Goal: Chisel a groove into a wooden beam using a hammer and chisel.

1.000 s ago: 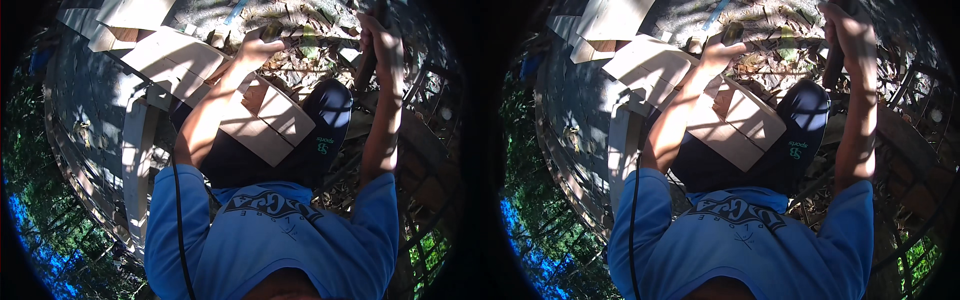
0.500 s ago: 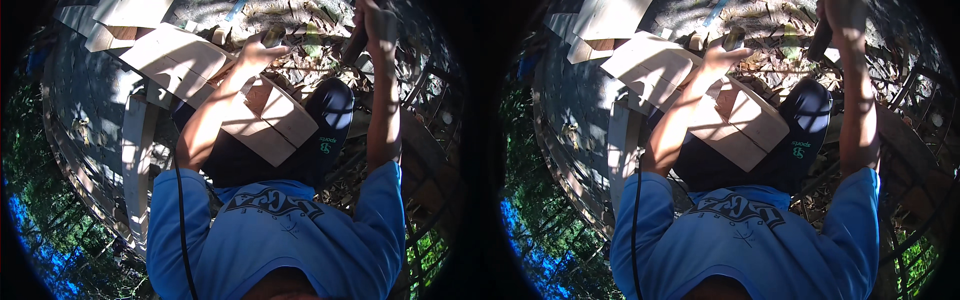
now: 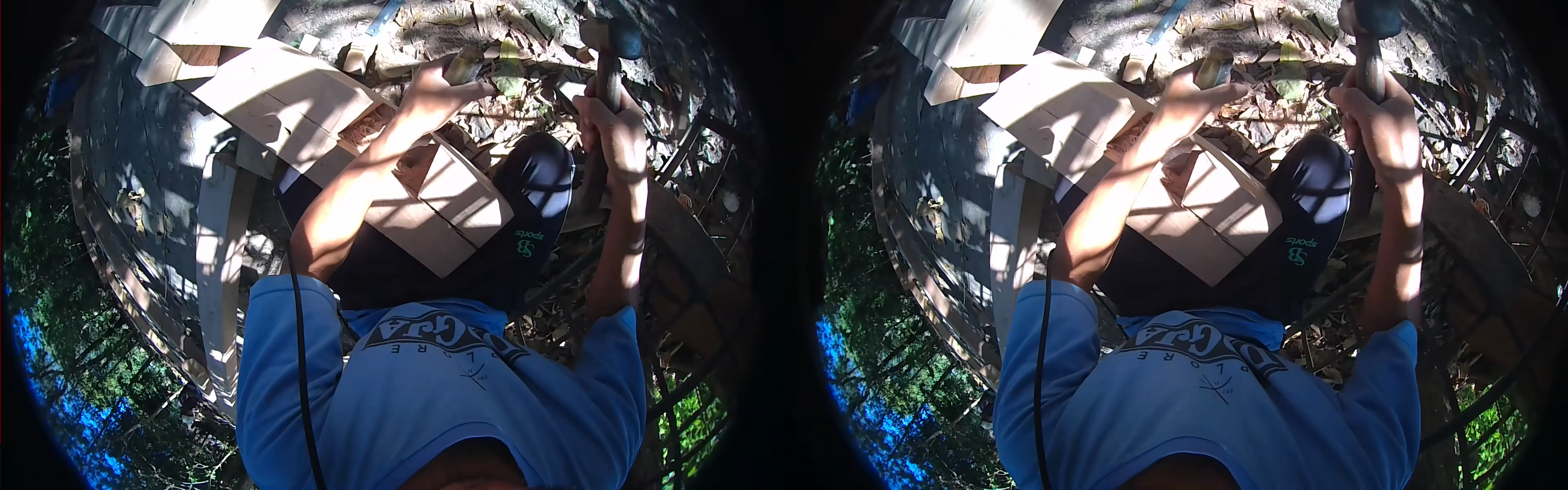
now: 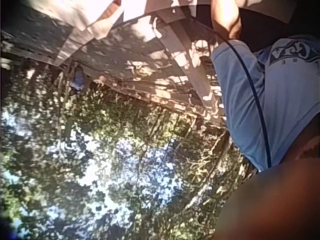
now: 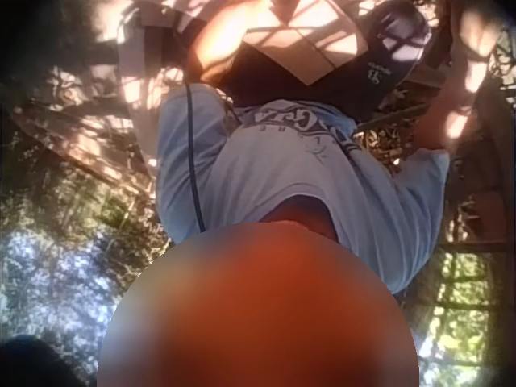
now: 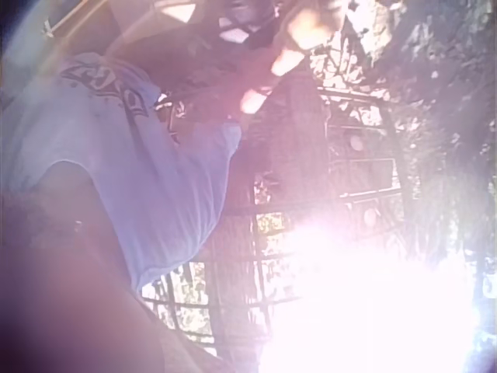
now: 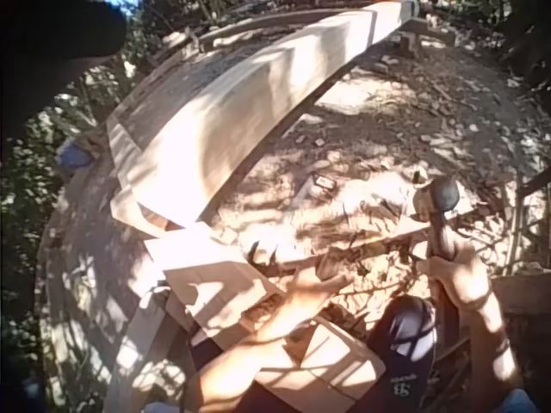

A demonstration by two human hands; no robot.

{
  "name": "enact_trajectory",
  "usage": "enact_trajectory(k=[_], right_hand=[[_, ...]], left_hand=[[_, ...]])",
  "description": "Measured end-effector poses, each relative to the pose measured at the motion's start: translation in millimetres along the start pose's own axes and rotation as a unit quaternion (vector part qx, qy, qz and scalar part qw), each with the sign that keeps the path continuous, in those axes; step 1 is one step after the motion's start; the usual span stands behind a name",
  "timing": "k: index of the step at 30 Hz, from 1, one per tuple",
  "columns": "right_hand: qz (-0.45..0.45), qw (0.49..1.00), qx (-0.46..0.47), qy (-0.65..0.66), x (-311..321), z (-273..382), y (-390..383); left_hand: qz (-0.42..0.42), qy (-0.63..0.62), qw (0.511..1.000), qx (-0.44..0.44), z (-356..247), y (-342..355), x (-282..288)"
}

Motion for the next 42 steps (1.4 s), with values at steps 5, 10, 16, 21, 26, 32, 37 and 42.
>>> enact_trajectory(k=[5,10,16,21,26,32,37,42], right_hand=[[-0.163,0.979,0.080,0.092,47.9,71.2,8.6],[-0.026,0.968,0.089,-0.234,-39.2,60.9,26.1],[0.099,0.920,0.186,-0.331,-38.6,51.3,17.5],[-0.103,0.971,0.175,0.124,48.1,123.6,55.7],[0.003,0.980,0.102,-0.171,-20.4,58.3,57.7],[0.095,0.933,0.099,-0.331,-16.6,43.1,17.2],[-0.085,0.992,0.065,-0.066,46.3,89.7,12.0],[-0.048,0.990,0.125,0.054,139.4,74.4,34.5]], left_hand=[[-0.020,0.030,0.996,-0.086,-2.8,-12.8,1.4],[-0.020,-0.015,0.994,-0.111,-4.0,-22.0,1.4],[-0.066,0.083,0.994,-0.007,4.4,-16.3,0.5],[-0.050,0.106,0.993,0.009,3.9,-10.6,-2.3],[-0.042,0.109,0.993,-0.023,3.7,-23.0,-1.6],[-0.032,0.138,0.990,0.027,10.2,-26.3,14.0],[-0.096,-0.014,0.995,-0.020,5.1,-25.0,35.5],[-0.056,0.106,0.969,-0.214,-9.8,-33.2,1.2]])
Point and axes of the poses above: each hand's wrist, its own y-axis towards the middle knuckle, its own x-axis out of the back of the hand, z = x × y, the point moved 5 cm from there along y, towards the middle knuckle, and after that the axes turned 4 degrees about z, right-handed, at the moved point
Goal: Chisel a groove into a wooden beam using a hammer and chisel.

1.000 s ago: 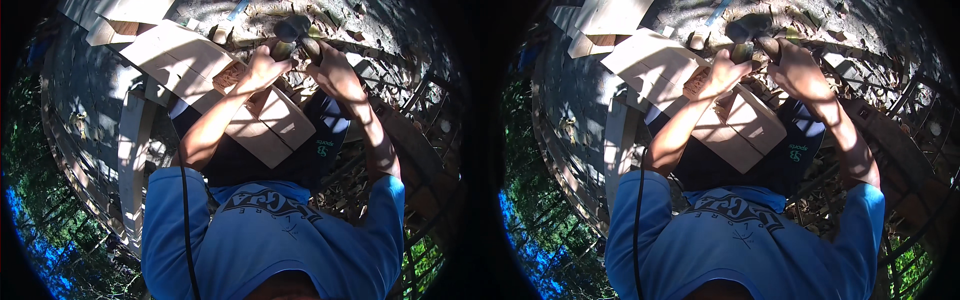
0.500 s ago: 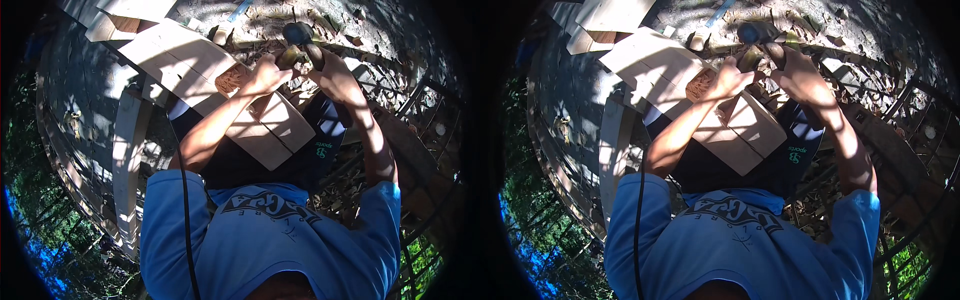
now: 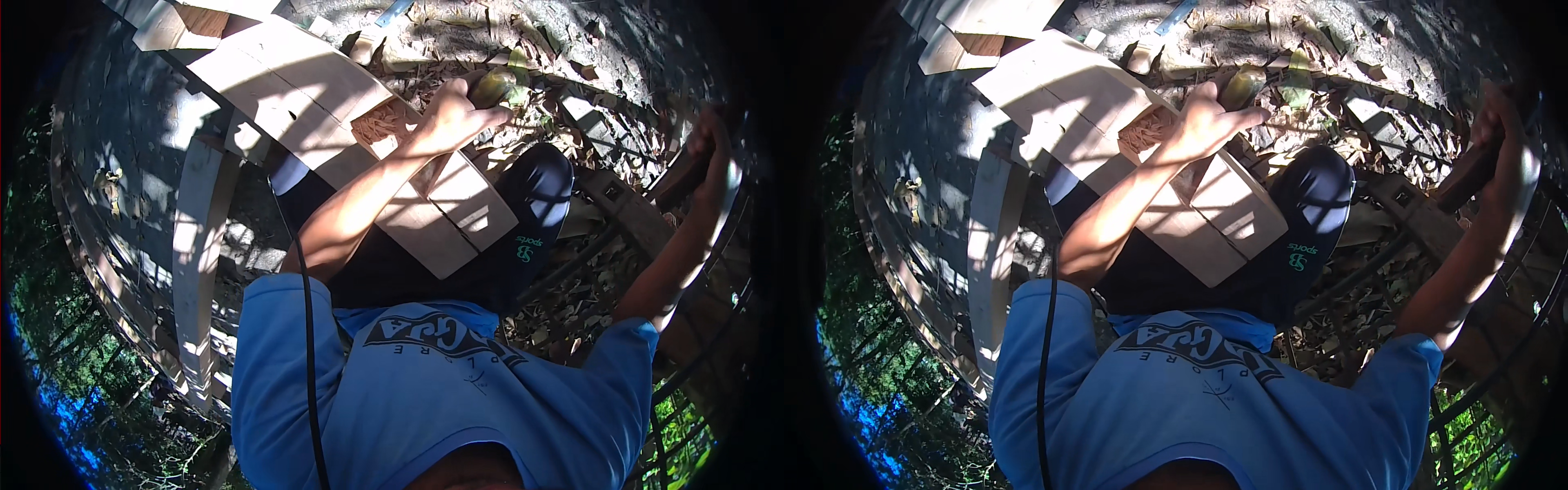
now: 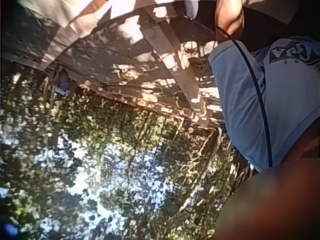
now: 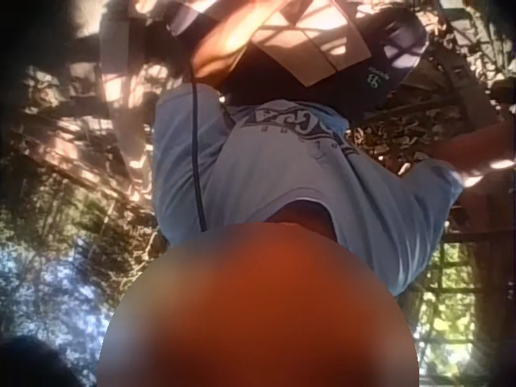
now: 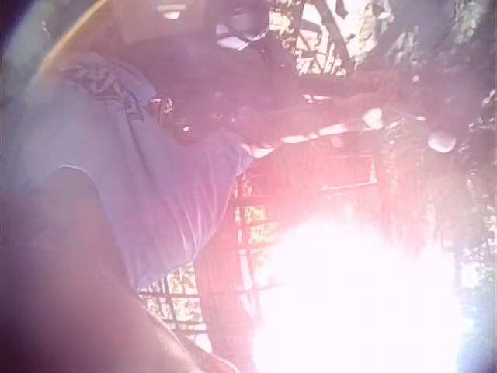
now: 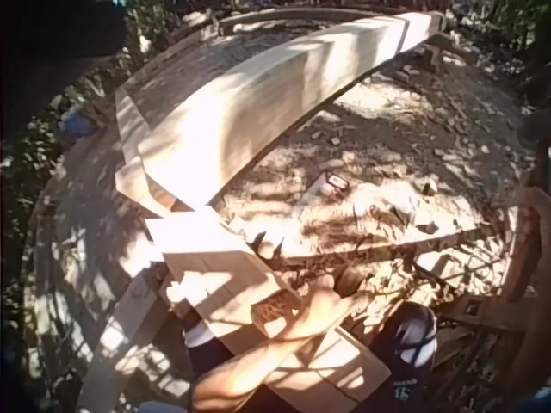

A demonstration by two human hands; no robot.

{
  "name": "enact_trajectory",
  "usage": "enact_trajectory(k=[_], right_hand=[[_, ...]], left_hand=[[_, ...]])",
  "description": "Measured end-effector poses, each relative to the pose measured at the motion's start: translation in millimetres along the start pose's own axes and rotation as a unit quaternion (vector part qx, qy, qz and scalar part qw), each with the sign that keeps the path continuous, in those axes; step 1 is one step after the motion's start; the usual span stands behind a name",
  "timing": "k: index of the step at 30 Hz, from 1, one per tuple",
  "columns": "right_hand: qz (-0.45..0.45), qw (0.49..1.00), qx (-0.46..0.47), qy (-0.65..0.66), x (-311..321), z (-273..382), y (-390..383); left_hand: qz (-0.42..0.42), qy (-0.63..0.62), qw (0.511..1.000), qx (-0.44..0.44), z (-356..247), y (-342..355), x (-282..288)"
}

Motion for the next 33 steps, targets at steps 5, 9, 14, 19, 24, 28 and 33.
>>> enact_trajectory(k=[5,9,14,19,24,28,33], right_hand=[[0.033,0.998,0.051,-0.014,14.9,27.6,40.9],[-0.061,0.978,-0.011,-0.198,-98.6,12.2,3.3],[0.303,0.857,-0.016,-0.416,-208.8,-60.7,-51.7],[0.083,0.945,-0.076,-0.308,-142.0,18.6,5.7],[-0.060,0.995,-0.015,-0.079,-184.7,44.2,2.4],[0.372,0.871,-0.091,-0.308,-230.3,-56.5,-60.0],[0.311,0.935,-0.147,-0.091,-192.5,-105.4,-96.4]], left_hand=[[0.016,-0.068,0.991,0.113,11.0,-0.5,-5.6],[0.015,-0.038,0.996,0.082,12.5,-2.7,-3.6],[0.017,-0.029,0.999,-0.007,13.0,-9.9,-6.6],[0.033,0.003,0.990,0.135,33.4,-6.1,-9.9],[0.023,0.013,0.996,0.087,27.3,-10.5,-8.0],[-0.009,0.051,0.999,0.003,8.3,-15.2,-4.5],[-0.017,0.062,0.998,-0.001,3.1,3.0,-7.2]])
Point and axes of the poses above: each hand's wrist, its own y-axis towards the middle knuckle, its own x-axis out of the back of the hand, z = x × y, the point moved 5 cm from there along y, towards the middle knuckle, and after that the axes turned 4 degrees about z, right-handed, at the moved point
